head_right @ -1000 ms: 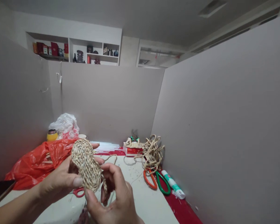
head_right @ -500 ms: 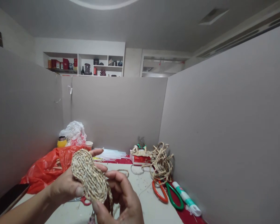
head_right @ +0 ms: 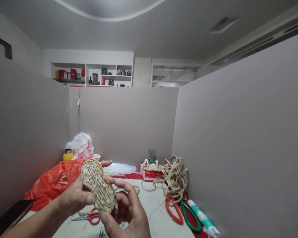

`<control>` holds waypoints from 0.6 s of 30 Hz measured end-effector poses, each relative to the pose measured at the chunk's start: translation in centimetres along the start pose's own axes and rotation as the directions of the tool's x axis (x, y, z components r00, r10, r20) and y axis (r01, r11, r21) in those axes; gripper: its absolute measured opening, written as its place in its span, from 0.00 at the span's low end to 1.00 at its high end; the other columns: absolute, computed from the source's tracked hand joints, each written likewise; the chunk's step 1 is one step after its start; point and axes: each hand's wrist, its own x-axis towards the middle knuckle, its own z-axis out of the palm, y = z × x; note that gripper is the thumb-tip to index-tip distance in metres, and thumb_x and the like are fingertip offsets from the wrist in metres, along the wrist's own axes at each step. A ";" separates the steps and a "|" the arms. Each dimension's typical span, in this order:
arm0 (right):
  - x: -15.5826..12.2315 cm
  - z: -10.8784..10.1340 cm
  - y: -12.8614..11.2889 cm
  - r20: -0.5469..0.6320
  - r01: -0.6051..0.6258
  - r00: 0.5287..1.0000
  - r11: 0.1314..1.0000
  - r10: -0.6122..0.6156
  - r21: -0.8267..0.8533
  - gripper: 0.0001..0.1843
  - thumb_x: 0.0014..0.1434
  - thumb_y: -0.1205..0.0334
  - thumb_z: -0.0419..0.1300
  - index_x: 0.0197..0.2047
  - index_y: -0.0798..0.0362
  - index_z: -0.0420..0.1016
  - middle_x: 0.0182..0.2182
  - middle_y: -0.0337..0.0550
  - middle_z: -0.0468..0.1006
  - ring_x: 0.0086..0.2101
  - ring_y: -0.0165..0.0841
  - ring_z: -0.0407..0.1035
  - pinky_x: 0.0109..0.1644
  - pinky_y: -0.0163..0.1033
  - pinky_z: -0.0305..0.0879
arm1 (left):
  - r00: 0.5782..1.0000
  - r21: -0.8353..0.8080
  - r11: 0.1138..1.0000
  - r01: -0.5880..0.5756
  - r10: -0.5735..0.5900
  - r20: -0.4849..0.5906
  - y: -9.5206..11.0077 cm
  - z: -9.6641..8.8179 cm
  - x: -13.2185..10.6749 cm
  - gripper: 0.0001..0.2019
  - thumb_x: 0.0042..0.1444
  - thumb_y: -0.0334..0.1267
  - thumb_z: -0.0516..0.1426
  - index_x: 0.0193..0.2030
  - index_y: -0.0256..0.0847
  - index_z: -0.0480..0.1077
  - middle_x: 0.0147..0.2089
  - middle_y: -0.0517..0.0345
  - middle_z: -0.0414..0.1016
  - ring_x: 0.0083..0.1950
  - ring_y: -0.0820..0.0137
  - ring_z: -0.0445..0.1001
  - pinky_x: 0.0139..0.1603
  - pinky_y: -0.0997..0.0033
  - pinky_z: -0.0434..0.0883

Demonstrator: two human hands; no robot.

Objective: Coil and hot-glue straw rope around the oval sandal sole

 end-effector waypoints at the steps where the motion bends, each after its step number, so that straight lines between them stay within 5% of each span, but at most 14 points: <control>1: 0.2 -0.1 0.0 0.012 -0.019 1.000 1.000 0.018 0.015 0.30 0.46 0.51 0.71 0.49 0.47 0.66 0.28 0.36 0.75 0.22 0.26 0.63 0.22 0.30 0.57 | 1.000 0.011 1.000 -0.002 0.002 0.004 0.0 -0.1 0.0 0.43 0.40 0.31 0.70 0.63 0.44 0.57 0.48 0.49 0.77 0.47 0.56 0.77 0.47 0.56 0.73; 7: 1.0 -0.9 -0.7 0.092 -0.069 0.993 0.998 0.069 0.005 0.21 0.48 0.55 0.71 0.44 0.50 0.72 0.32 0.39 0.75 0.22 0.25 0.62 0.22 0.30 0.63 | 0.998 0.089 0.996 0.018 -0.024 0.061 0.4 -0.2 0.0 0.40 0.41 0.34 0.70 0.62 0.45 0.60 0.52 0.47 0.75 0.51 0.53 0.75 0.53 0.52 0.69; 12: 2.1 -2.6 -2.4 0.120 -0.034 0.991 0.988 0.052 -0.151 0.13 0.51 0.59 0.68 0.40 0.51 0.73 0.31 0.37 0.74 0.21 0.23 0.62 0.22 0.29 0.64 | 0.986 0.150 0.985 0.087 -0.107 0.131 2.8 -0.6 0.2 0.46 0.39 0.40 0.70 0.65 0.47 0.55 0.61 0.42 0.67 0.58 0.48 0.68 0.59 0.48 0.62; 16: 3.2 -3.7 -3.0 0.071 -0.014 0.997 0.957 0.036 -0.290 0.11 0.50 0.60 0.66 0.37 0.53 0.72 0.30 0.36 0.73 0.20 0.23 0.62 0.22 0.29 0.64 | 0.994 0.210 0.978 0.007 0.015 -0.106 4.6 -1.8 0.8 0.36 0.48 0.41 0.65 0.63 0.44 0.59 0.57 0.43 0.71 0.53 0.59 0.72 0.53 0.63 0.68; 18: 3.6 -3.9 -2.6 0.030 -0.008 0.999 0.948 0.018 -0.317 0.11 0.51 0.59 0.65 0.36 0.52 0.70 0.29 0.35 0.72 0.20 0.22 0.63 0.23 0.29 0.63 | 0.945 0.252 0.968 -0.011 0.092 -0.313 5.0 -2.0 1.0 0.26 0.52 0.40 0.62 0.59 0.43 0.64 0.53 0.46 0.74 0.50 0.63 0.74 0.50 0.67 0.70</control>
